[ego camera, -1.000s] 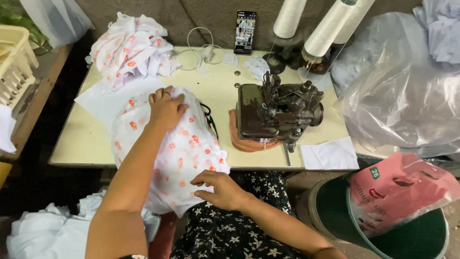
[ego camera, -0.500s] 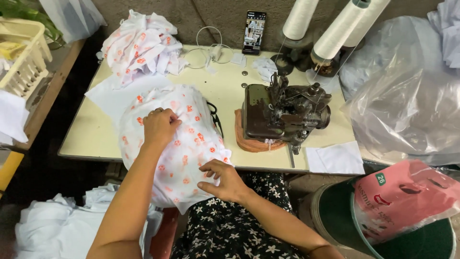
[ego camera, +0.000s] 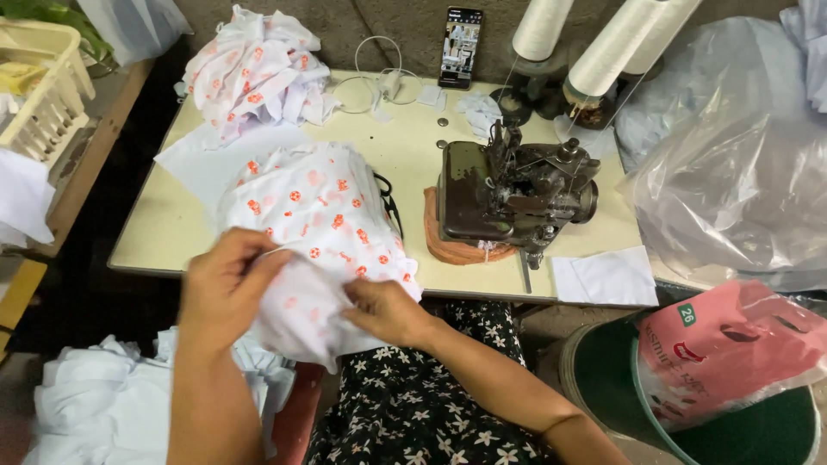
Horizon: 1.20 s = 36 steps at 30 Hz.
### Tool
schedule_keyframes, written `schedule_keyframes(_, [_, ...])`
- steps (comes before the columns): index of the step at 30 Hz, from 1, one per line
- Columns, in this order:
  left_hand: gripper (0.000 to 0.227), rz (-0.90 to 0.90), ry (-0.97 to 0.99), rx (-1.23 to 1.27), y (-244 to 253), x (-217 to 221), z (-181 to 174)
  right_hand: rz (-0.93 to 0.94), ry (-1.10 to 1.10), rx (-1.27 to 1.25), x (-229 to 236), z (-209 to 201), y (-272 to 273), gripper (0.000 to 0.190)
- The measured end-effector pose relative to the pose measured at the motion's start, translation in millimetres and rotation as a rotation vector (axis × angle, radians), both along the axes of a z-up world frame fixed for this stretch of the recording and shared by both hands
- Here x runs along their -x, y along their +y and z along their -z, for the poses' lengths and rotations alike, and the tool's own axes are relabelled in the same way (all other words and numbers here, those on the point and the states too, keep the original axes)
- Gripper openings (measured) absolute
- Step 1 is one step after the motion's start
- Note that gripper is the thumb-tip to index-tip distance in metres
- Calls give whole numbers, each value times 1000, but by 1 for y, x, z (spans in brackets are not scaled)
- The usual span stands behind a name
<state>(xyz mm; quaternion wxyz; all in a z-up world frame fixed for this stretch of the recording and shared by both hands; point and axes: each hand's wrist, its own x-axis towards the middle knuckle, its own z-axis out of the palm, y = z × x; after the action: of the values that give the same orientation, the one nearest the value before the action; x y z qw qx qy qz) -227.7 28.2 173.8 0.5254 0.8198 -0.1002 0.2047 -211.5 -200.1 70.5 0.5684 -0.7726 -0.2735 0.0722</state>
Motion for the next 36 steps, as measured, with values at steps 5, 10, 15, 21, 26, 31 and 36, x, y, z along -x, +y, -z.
schedule_keyframes(5, [22,-153,-46,68,38,12,-39,-376,314,-99,20,-29,-4,10])
schedule_keyframes(10, [20,16,-120,-102,40,-87,-68,-171,277,-433,2,-30,-6,6])
schedule_keyframes(15, [26,165,92,-129,17,-226,45,189,531,-630,-30,16,-3,4])
schedule_keyframes(21, [26,14,317,-366,-11,-255,145,301,648,-561,-33,61,-14,5])
schedule_keyframes(26, [26,-113,417,-578,-23,-230,127,283,602,-548,-36,89,-16,16])
schedule_keyframes(31, [21,-160,414,-691,-27,-231,128,277,579,-518,-47,130,-22,13])
schedule_keyframes(36, [18,-150,352,-670,-26,-256,152,286,607,-552,-33,47,-17,14])
